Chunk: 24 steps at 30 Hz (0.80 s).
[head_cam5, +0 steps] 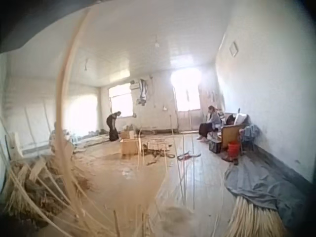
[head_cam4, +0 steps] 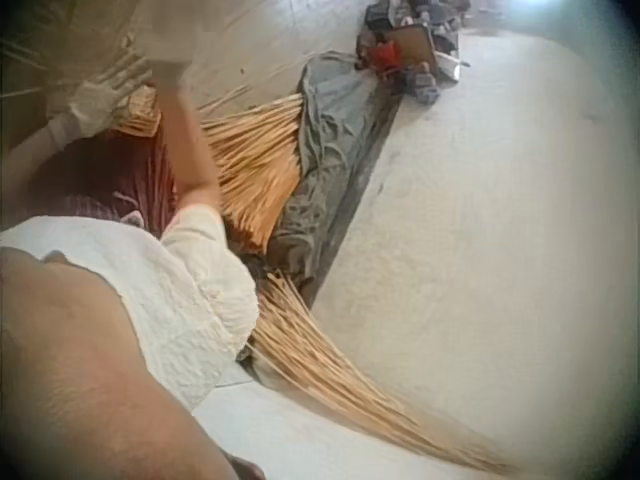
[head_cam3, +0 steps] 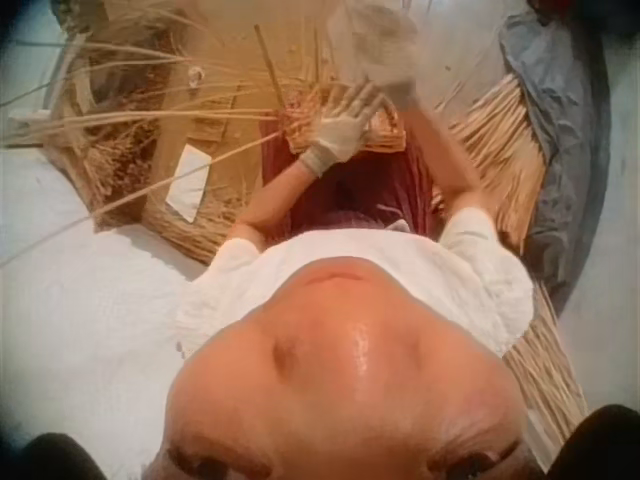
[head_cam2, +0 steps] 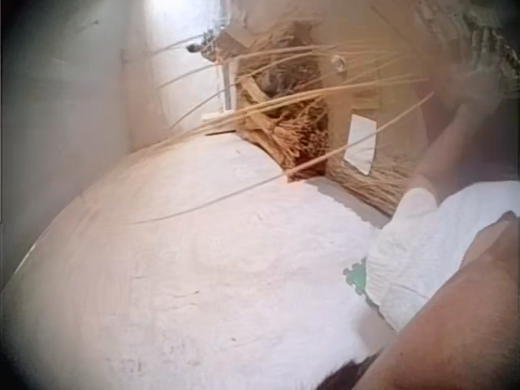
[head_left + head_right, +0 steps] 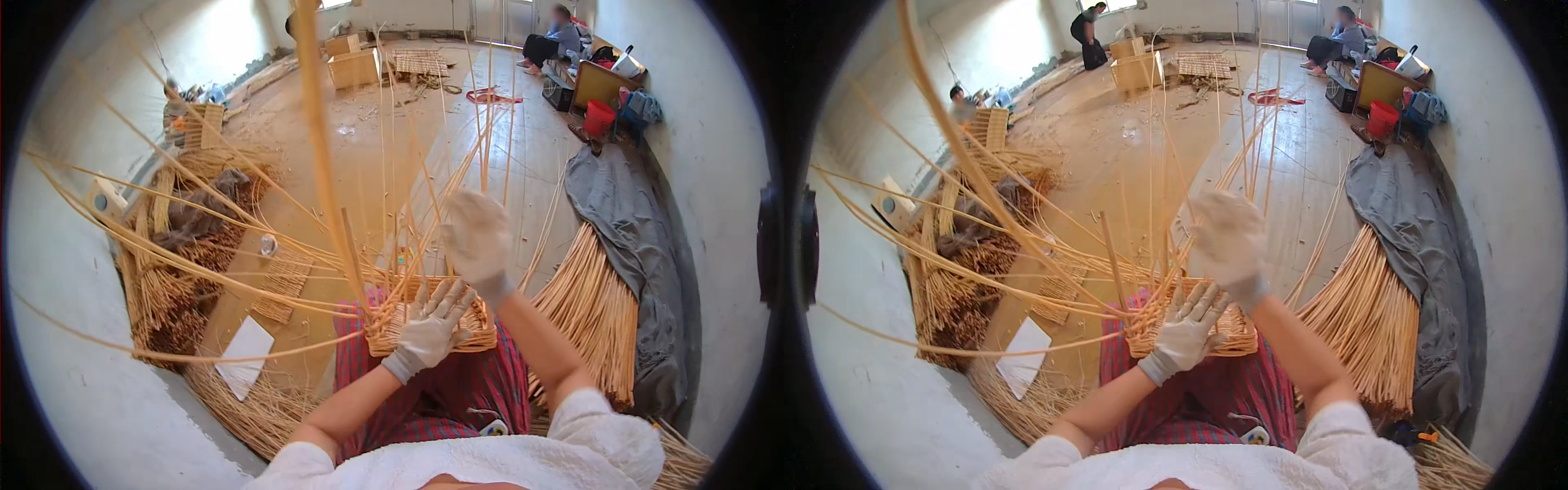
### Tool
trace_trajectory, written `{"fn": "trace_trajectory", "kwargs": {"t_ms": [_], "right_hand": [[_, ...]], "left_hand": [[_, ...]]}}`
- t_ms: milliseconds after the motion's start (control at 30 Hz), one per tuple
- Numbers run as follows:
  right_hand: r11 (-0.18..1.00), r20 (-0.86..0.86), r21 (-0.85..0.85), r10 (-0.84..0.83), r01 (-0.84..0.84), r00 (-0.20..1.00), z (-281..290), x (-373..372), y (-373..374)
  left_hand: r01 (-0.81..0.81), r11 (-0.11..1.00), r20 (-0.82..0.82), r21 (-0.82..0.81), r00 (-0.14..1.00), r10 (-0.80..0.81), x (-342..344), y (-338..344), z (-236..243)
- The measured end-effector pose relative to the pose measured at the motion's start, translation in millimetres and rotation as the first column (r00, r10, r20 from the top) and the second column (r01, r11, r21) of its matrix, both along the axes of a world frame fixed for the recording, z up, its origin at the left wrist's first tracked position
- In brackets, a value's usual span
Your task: Weaving a basket using willow or reed strips.
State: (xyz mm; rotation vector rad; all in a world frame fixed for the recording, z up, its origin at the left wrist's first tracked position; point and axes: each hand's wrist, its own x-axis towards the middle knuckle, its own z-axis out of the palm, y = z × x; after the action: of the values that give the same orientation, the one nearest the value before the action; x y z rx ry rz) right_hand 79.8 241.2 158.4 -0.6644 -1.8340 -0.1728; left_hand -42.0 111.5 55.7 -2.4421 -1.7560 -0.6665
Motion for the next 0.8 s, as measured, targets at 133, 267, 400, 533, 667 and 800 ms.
{"fn": "trace_trajectory", "kwargs": {"t_ms": [133, 267, 400, 533, 667, 800], "right_hand": [[0.458, -0.352, -0.839, -0.041, -0.296, 0.935, -122, 65, -37], [-0.008, -0.852, -0.513, -0.12, -0.858, 0.511, -181, 93, -45], [0.5, -0.474, -0.766, -0.016, -0.403, 0.881, -149, 66, -58], [0.825, 0.147, -0.562, 0.161, -0.051, 0.976, -93, 80, -141], [0.291, 0.37, -0.925, 0.841, 0.246, 0.394, -117, 90, -211], [0.41, 0.431, -0.899, 0.766, 0.154, 0.476, -148, 95, -208]], "left_hand": [[0.114, 0.993, -0.06, -0.031, 0.991, -0.116, 16, 16, -2], [0.093, 0.995, -0.118, -0.041, 0.988, -0.098, 18, 24, -9], [0.082, 0.995, -0.076, -0.051, 0.993, -0.086, 12, 11, -1], [0.074, 0.997, 0.354, 0.024, 0.932, -0.078, -4, -35, 10], [0.064, 0.998, 0.606, 0.001, 0.794, -0.051, 18, -76, 2], [0.245, 0.97, 0.483, -0.001, 0.849, -0.214, 21, -72, 3]]}}
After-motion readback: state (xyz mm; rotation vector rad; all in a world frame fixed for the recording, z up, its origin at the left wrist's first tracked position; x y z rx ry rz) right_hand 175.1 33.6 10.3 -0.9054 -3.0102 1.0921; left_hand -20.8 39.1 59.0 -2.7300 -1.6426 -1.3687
